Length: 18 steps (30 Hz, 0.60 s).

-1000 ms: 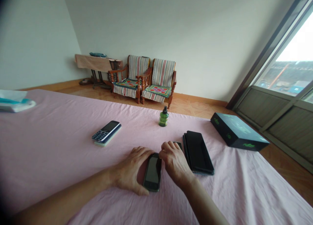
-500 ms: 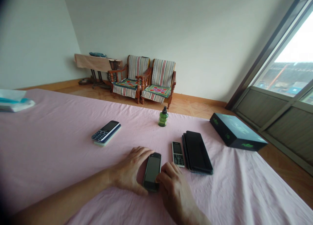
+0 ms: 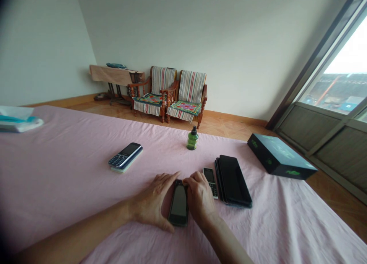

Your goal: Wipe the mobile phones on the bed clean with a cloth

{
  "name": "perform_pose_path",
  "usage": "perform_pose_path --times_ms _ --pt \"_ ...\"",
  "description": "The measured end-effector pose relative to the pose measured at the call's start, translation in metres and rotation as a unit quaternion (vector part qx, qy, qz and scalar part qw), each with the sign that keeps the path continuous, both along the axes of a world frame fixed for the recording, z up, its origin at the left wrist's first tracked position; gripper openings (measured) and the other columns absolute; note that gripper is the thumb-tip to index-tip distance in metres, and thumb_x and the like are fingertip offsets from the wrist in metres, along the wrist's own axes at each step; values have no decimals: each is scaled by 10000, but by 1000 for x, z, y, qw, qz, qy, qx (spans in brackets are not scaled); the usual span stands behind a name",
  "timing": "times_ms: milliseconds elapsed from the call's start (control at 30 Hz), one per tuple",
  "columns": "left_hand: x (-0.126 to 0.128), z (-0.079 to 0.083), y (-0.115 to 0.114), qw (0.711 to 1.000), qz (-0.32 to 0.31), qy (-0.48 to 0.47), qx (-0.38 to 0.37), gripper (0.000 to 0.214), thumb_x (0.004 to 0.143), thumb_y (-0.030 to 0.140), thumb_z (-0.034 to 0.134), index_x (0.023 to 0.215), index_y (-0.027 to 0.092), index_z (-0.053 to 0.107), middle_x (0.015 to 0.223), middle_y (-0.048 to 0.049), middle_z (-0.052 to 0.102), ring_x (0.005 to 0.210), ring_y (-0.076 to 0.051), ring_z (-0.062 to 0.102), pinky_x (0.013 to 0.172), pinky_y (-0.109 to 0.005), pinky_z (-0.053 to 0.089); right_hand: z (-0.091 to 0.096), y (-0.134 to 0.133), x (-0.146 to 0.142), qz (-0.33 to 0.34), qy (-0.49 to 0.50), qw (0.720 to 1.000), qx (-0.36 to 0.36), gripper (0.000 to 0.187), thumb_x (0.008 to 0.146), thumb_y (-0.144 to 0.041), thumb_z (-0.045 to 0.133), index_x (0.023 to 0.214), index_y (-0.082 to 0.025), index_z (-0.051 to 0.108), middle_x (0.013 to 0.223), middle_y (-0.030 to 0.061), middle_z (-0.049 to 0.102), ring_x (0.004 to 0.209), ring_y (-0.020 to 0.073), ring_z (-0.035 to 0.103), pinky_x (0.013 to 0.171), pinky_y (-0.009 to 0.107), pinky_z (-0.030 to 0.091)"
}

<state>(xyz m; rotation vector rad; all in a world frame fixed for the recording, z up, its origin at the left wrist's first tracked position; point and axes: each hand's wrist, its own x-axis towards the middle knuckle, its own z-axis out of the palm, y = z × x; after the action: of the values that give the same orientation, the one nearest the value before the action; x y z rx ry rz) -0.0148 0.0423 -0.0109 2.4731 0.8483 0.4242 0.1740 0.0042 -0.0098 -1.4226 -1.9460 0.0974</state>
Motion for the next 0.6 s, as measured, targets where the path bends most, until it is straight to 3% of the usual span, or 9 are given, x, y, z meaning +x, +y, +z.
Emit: perform_pose_path --times_ms 200,400,600 --pt "1 -1 1 1000 -1 0 -6 1344 459 598 814 1489 211 41 1431 -191 373 1293 -412 343 1067 -601 218 4 -11 -13 36 -55 998 -25 319 868 -16 432 970 -194 676 858 67 568 827 205 491 742 338 439" --pt "2 0 1 1000 -5 5 2 1320 448 589 809 1477 154 107 1413 -196 390 1281 -400 358 1084 -573 227 6 -40 -23 55 -11 997 -50 275 902 -52 432 862 -207 655 861 59 587 808 196 512 695 314 438" --pt "1 1 0 1000 -8 -4 8 1160 462 565 808 1421 192 271 1402 -161 412 1277 -391 375 1096 -549 231 -6 -71 -22 112 15 993 -47 296 875 -49 444 992 -231 647 903 64 603 839 203 545 694 304 454"
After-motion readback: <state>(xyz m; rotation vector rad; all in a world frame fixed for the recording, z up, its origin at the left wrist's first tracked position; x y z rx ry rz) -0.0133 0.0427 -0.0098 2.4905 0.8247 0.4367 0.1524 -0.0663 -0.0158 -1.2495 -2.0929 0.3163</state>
